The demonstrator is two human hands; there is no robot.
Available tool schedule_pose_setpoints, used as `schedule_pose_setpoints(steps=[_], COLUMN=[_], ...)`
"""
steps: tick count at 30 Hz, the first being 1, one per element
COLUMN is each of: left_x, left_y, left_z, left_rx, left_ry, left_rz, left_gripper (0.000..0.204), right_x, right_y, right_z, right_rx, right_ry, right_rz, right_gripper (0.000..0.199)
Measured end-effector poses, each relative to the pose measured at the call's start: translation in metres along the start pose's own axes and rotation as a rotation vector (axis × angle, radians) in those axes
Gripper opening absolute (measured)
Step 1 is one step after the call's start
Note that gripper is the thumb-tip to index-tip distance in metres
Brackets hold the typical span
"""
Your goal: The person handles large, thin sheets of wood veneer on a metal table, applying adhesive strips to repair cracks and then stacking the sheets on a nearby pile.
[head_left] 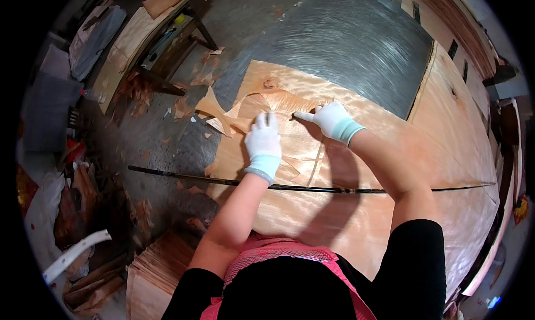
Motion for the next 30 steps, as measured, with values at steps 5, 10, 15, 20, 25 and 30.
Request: schedule_pose_setpoints(steps=[5,10,15,20,25,30], left_x=[0.056,0.04,0.048,0.045,0.029,0.029], left_y=[-0.008,-0.008,-0.007,-0.005,-0.011,-0.01], left_z=[0.007,0.029,0.034,0.032,0.014,0.002], left_rx=[0.098,0.21,0.192,0.201,0.28,0.248], left_ry=[0.066,0.222,0.285,0.265,0.13,0.136], left_rz=[-0.16,-0.172,-0.2,-0.202,-0.115,-0.037], left_gripper=[0.05,0.054,0.056,0.061,0.075,0.085], right_x=[-0.014,-0.005,0.007,0.009,0.006,0.029], right_y=[-0.027,-0.069,-0.102,-0.134,-0.151,-0.08], right_z=[-0.026,-0.068,-0.122,-0.134,-0.082,0.003], right_rx=[0.149,0.502,0.74,0.755,0.879,1.295], right_ry=[0.019,0.184,0.315,0.404,0.608,1.181], right_rz=[-0.138,-0.252,-0.319,-0.319,0.415,0.447], right_gripper=[0.057,0.08,0.086,0.085,0.057,0.04])
Point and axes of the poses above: each hand's wrist, its own y-axis towards the middle knuckle, its own x-axis out of the palm, z = x × y, the point moved 1 cm from there along y, towards the middle knuckle, and after that the axes turned 15 degrees about z, right-handed, at the moved point
